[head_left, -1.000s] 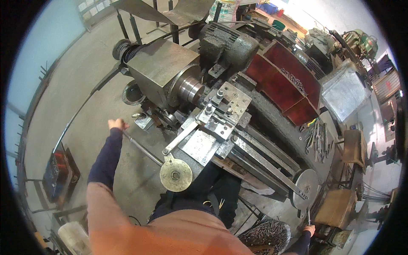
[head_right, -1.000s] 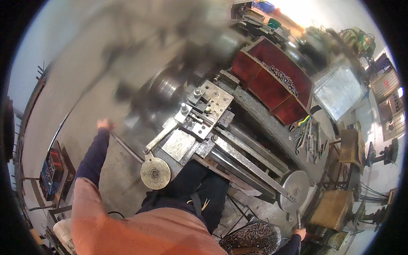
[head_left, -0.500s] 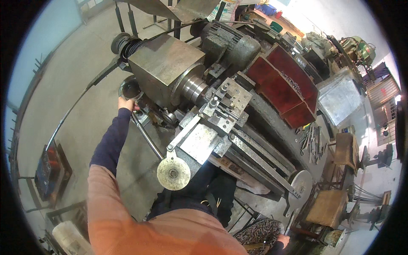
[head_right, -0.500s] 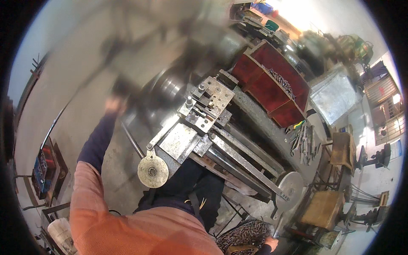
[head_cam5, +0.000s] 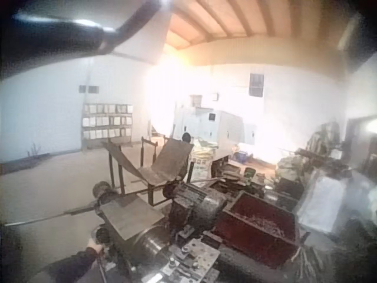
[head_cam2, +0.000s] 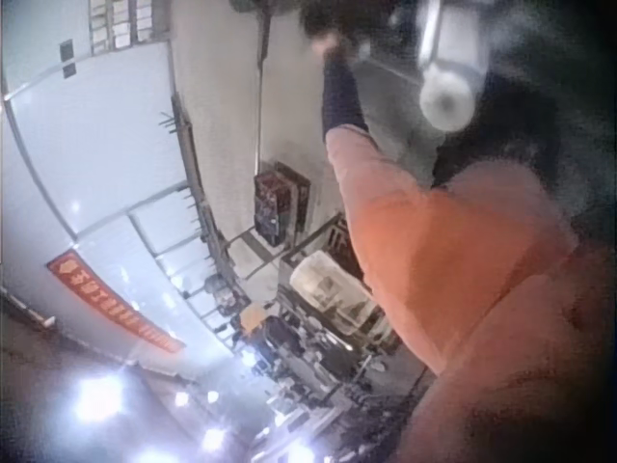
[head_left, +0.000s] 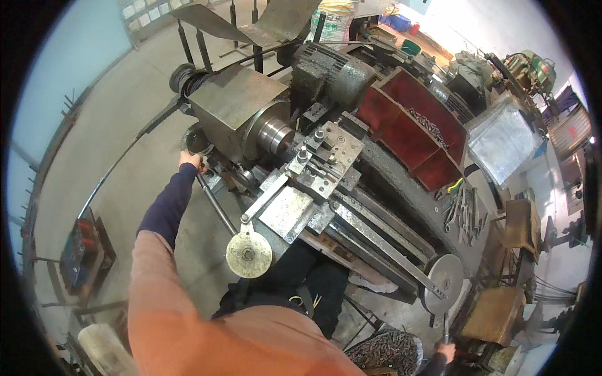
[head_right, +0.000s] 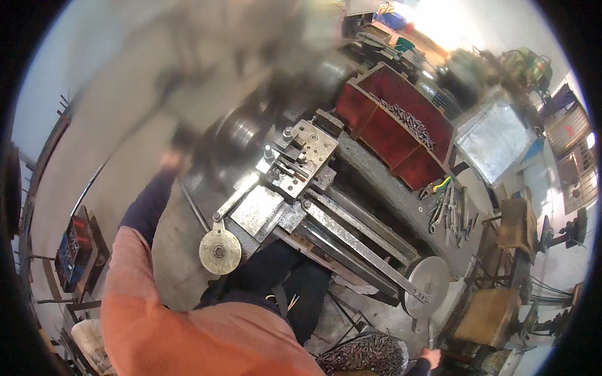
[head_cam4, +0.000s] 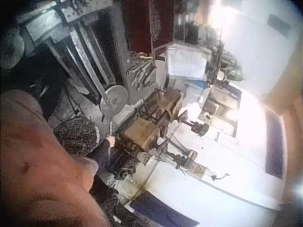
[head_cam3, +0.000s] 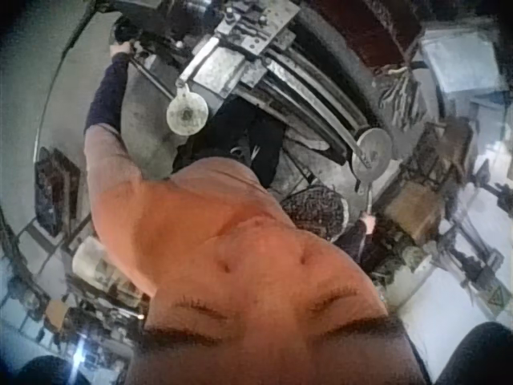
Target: The person operates a metal lathe, repeatedly loading small cylindrical metal pieces into the chuck, adjusting the machine controls, and removing finished pieces. The person places the finished pieces into a nearby container.
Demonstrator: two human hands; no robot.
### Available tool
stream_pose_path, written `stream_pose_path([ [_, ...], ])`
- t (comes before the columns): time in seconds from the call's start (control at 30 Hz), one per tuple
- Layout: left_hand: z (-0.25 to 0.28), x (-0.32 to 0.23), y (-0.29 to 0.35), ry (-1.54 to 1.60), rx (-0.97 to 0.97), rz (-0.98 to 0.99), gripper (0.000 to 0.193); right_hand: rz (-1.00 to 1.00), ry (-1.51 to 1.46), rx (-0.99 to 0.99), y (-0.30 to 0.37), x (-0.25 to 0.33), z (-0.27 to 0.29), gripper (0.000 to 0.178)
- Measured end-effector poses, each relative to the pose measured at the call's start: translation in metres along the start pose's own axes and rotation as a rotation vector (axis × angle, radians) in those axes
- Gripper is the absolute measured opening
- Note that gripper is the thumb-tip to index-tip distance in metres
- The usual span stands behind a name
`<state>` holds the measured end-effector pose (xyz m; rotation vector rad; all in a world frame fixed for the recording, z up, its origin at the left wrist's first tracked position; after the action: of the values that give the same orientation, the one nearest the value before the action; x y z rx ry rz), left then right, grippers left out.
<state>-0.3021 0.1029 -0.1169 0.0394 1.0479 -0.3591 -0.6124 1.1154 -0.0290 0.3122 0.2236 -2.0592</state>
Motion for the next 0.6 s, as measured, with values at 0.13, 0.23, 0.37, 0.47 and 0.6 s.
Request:
stream_pose_path([
  [0.13, 0.01, 0.009, 0.012, 0.135, 0.041, 0.086, 0.01, 0.012, 0.106, 0.013, -0.062, 0.038, 0.03, 0.028],
  [0.23, 0.004, 0.019, 0.006, 0.458, 0.094, 0.35, 0.028, -0.063, 0.12, -0.004, -0.071, 0.051, 0.034, 0.028],
  [0.37, 0.024, 0.032, 0.009, 0.422, 0.234, 0.38, 0.042, -0.034, 0.093, -0.172, -0.057, 0.056, 0.015, 0.047],
  [0.47, 0.043, 0.063, 0.005, 0.579, 0.146, 0.353, 0.039, 0.148, -0.112, -0.384, -0.021, 0.037, -0.012, 0.065],
  [0.6, 0.067, 0.108, 0.013, -0.06, 0.123, 0.179, 0.035, 0.118, -0.435, -0.054, 0.068, 0.064, 0.005, 0.072],
])
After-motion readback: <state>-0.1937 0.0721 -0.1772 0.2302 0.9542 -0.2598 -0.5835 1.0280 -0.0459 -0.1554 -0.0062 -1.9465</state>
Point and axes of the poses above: each hand's wrist, its own y-axis away from the middle knuckle, its own z-axis out of the back of the hand, x = y × z, the point moved 2 cm from there along -y, towards the middle knuckle, and after that the axes turned 1 degree about x, right-handed, at the moved point
